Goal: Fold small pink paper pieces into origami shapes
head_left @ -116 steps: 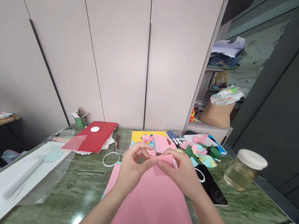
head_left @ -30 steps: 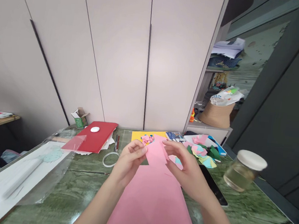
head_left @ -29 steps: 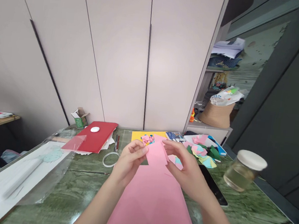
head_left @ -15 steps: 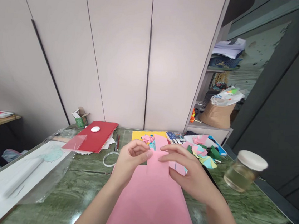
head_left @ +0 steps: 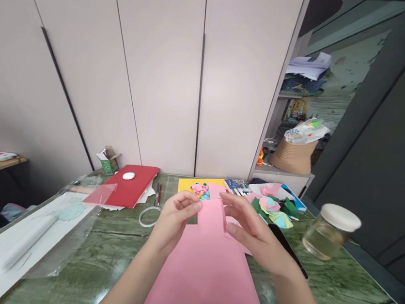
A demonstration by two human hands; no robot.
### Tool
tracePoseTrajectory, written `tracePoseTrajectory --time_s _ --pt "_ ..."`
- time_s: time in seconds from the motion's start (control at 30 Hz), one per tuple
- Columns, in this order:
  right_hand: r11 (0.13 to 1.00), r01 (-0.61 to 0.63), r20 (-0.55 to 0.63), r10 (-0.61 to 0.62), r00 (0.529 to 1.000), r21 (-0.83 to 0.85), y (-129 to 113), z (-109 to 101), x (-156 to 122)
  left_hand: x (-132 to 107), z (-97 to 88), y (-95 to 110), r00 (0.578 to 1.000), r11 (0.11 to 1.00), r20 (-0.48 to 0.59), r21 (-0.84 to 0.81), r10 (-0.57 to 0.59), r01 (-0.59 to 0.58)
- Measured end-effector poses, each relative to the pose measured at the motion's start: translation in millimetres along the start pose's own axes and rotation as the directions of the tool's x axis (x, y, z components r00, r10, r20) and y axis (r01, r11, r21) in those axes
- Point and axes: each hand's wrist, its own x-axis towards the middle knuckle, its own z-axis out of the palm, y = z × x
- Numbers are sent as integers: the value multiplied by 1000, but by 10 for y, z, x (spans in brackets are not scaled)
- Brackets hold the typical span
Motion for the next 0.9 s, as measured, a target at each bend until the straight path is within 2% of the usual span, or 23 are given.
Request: tracePoseTrajectory --time_s 0.1,0.23,0.3,0.43,0.53,0.63,0.73,0.9 --pt "999 7 -5 -7 1000 -32 -15 14 12 12 -11 -11 999 997 12 -53 -47 48" --pt "973 95 -18 -101 995 -209 -22 25 49 21 -18 -23 999 998 12 -42 -49 50" --pt "947 137 4 -142 990 -289 -17 22 65 15 -9 -24 1000 1000 -22 25 3 -3" --pt "925 132 -5 -143 990 -356 6 2 76 -29 22 -9 986 956 -89 272 140 -111" --pt "927 110 16 -112 994 -359 1 -27 70 -82 40 14 971 866 -98 478 219 -147" --pt "946 82 76 -62 995 -314 -26 -69 58 -121 50 33 964 793 -68 585 258 -171" --pt "953 55 114 -21 993 -298 -52 -98 51 -132 58 43 972 774 -48 614 230 -153" --pt "968 34 39 -25 999 -250 -81 -35 69 -127 67 25 982 803 -37 581 188 -132"
